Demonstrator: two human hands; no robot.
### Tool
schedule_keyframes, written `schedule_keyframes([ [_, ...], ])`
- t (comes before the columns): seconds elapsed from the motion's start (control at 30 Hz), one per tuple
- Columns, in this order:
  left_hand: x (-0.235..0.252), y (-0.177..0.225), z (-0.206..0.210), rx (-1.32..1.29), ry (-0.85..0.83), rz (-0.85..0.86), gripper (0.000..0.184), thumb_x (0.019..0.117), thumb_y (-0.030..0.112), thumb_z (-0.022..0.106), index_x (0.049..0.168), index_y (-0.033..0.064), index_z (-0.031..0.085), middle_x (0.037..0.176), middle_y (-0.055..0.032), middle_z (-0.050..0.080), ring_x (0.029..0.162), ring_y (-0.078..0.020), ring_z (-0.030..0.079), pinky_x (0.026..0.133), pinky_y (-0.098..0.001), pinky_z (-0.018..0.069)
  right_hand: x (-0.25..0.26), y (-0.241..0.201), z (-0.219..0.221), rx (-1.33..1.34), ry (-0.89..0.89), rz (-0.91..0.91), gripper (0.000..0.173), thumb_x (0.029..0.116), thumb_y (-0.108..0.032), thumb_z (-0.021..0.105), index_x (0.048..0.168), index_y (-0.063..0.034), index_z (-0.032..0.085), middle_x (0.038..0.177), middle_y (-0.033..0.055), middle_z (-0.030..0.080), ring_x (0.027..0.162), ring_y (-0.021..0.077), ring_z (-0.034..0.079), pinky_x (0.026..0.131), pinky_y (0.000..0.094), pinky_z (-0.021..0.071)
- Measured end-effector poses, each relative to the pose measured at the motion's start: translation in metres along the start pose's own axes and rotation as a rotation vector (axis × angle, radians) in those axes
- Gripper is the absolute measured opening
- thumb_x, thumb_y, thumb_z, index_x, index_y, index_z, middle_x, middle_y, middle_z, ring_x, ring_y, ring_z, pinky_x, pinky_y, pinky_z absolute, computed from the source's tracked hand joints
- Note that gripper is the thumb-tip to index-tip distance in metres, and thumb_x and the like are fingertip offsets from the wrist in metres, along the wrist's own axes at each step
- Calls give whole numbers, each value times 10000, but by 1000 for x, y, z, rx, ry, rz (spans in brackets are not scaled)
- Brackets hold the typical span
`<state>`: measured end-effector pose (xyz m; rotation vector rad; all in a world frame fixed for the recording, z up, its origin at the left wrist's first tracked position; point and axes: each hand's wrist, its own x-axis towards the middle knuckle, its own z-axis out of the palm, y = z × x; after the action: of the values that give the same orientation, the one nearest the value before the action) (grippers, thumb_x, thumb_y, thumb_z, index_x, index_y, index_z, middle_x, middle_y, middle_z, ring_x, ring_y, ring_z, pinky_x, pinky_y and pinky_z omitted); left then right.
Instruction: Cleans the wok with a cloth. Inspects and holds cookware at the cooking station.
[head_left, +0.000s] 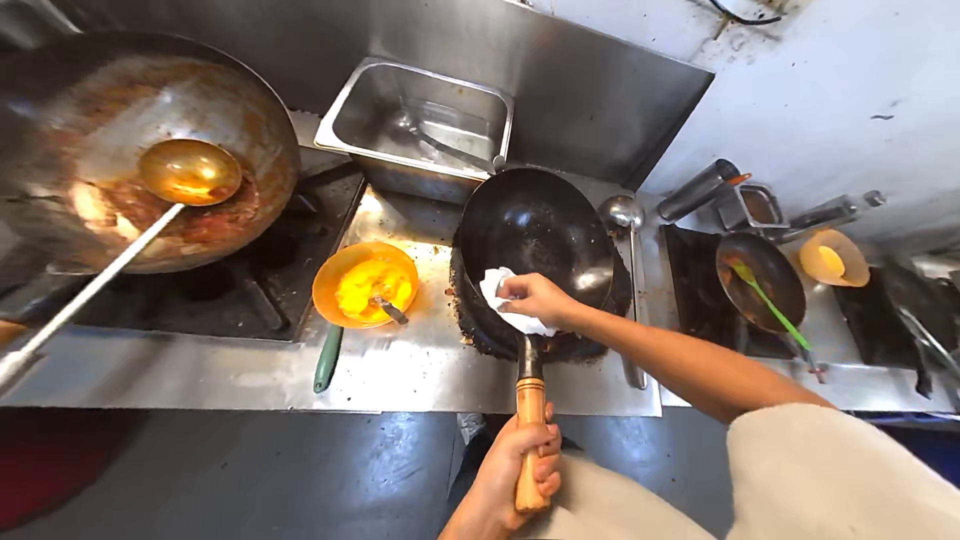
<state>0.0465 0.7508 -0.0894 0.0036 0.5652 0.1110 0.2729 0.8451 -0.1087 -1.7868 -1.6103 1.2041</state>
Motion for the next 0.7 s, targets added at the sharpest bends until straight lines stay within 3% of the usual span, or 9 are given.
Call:
schedule_keyframes([
  [0.1, 3, -8, 4, 3, 13, -6, 241, 916, 20, 431, 1146, 91, 444, 640, 20, 522, 428, -50, 538, 393, -191, 503, -6, 40, -26, -349, -51, -22, 163, 930, -52, 691, 1065, 27, 737, 1051, 203, 732, 1026, 350, 699, 962, 555, 523],
  [0.2, 5, -10, -2, -16, -30, -5, 241, 907, 49, 482, 1145, 88, 482, 660, 22, 536, 442, -41, 545, 406, -179, 507, -9, 84, -70, -684, -50, 139, 152, 939, -52, 656, 1063, 2, 723, 1039, 241, 708, 1033, 441, 677, 892, 635, 529],
  [0.27, 3, -11, -4, -33, -53, 9, 247, 888, 62, 523, 1132, 90, 502, 667, 19, 552, 446, -45, 557, 409, -184, 514, -9, 74, -63, -656, -57, 162, 170, 936, -30, 643, 1084, 3, 719, 1048, 249, 703, 1038, 449, 671, 892, 642, 522],
  [0.33, 2, -12, -2, -47, -76, 23, 255, 880, 61, 550, 1130, 92, 512, 686, 15, 566, 459, -50, 573, 417, -187, 524, -13, 45, -38, -435, -87, 16, 153, 908, -64, 709, 1041, -3, 754, 1021, 200, 734, 1003, 374, 696, 927, 591, 527],
  [0.4, 6, -19, 1, -48, -56, 41, 250, 882, 62, 554, 1125, 94, 505, 679, 20, 556, 458, -51, 569, 419, -187, 520, -7, 31, -17, -283, -96, -126, 137, 934, -75, 698, 1040, -6, 753, 1027, 170, 741, 994, 323, 704, 931, 544, 527],
  [0.47, 12, -30, 5, -39, -13, 59, 249, 881, 63, 540, 1125, 88, 499, 670, 21, 545, 453, -48, 560, 412, -186, 514, 7, 57, -24, -444, -18, -130, 207, 947, -18, 626, 1128, -19, 727, 1116, 210, 714, 1062, 381, 686, 933, 579, 536],
  [0.53, 16, -39, 12, -57, 0, 80, 254, 884, 61, 550, 1134, 75, 505, 677, 13, 550, 457, -52, 563, 414, -187, 519, 15, 89, -67, -719, 26, -10, 297, 970, 5, 579, 1245, -43, 679, 1255, 244, 646, 1146, 439, 640, 923, 618, 535],
  [0.6, 14, -45, 16, -94, -31, 96, 250, 885, 65, 574, 1127, 85, 517, 683, 15, 561, 467, -49, 566, 427, -182, 520, 13, 98, -91, -806, -18, 51, 267, 912, 29, 638, 1167, -17, 698, 1163, 275, 657, 1081, 484, 643, 867, 657, 530],
  [0.7, 19, -54, 21, -120, -71, 111, 231, 908, 65, 566, 1129, 98, 507, 687, 21, 562, 472, -42, 561, 435, -168, 511, -19, 68, -63, -563, -231, -55, 173, 925, -96, 705, 1084, -43, 746, 1048, 191, 728, 1010, 386, 692, 901, 613, 533],
])
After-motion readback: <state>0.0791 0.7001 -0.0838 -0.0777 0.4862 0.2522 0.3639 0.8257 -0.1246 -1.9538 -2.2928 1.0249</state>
